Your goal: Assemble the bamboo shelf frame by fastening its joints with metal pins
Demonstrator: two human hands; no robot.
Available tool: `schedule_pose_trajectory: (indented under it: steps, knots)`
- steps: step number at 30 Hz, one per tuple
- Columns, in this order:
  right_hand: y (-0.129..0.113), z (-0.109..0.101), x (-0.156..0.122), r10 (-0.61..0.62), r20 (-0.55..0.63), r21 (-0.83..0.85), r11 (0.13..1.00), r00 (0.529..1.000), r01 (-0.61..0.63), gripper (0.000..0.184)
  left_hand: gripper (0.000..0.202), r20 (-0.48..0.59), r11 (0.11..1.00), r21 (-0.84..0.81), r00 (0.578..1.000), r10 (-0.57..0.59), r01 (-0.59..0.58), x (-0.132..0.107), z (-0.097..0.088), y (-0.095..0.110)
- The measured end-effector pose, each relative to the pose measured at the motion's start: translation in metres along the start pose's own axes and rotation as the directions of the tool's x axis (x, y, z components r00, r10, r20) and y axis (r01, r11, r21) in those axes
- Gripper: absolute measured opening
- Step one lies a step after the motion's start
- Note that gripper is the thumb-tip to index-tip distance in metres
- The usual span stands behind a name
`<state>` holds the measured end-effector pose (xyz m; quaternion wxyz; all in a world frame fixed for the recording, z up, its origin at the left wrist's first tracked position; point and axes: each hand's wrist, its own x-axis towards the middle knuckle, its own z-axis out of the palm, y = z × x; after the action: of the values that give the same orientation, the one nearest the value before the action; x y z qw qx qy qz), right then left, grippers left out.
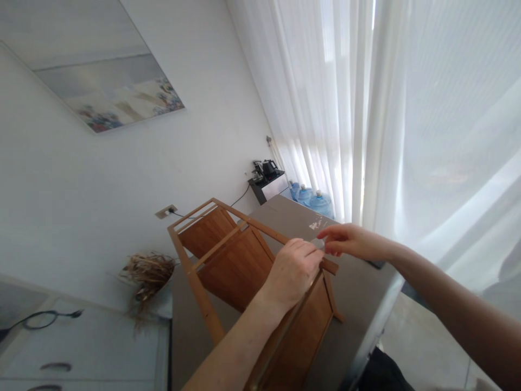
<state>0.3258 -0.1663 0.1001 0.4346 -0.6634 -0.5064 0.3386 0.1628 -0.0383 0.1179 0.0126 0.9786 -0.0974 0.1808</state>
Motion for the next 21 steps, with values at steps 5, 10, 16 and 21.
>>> schedule_pose_trajectory:
  steps: [5, 10, 16, 21]
  knots:
    - [-0.004, 0.015, -0.034, -0.001, -0.184, -0.096, 0.995, 0.983, -0.017, 0.028, 0.024, 0.201, 0.986, 0.158, 0.976, -0.088, 0.056, 0.011, -0.013, 0.014]
    - [-0.019, 0.020, -0.051, -0.001, -0.296, -0.254, 0.964, 0.955, -0.077, 0.023, 0.024, 0.381, 0.970, 0.094, 0.892, -0.244, 0.225, 0.030, -0.022, 0.021]
    - [-0.044, 0.048, -0.057, -0.006, -0.327, -0.496, 0.852, 0.945, -0.166, 0.032, 0.020, 0.481, 0.925, -0.042, 0.819, -0.312, 0.377, 0.048, -0.027, 0.016]
    - [-0.042, 0.067, -0.052, -0.020, -0.357, -0.574, 0.794, 0.934, -0.202, 0.037, 0.014, 0.501, 0.898, -0.059, 0.791, -0.352, 0.437, 0.053, -0.030, 0.020]
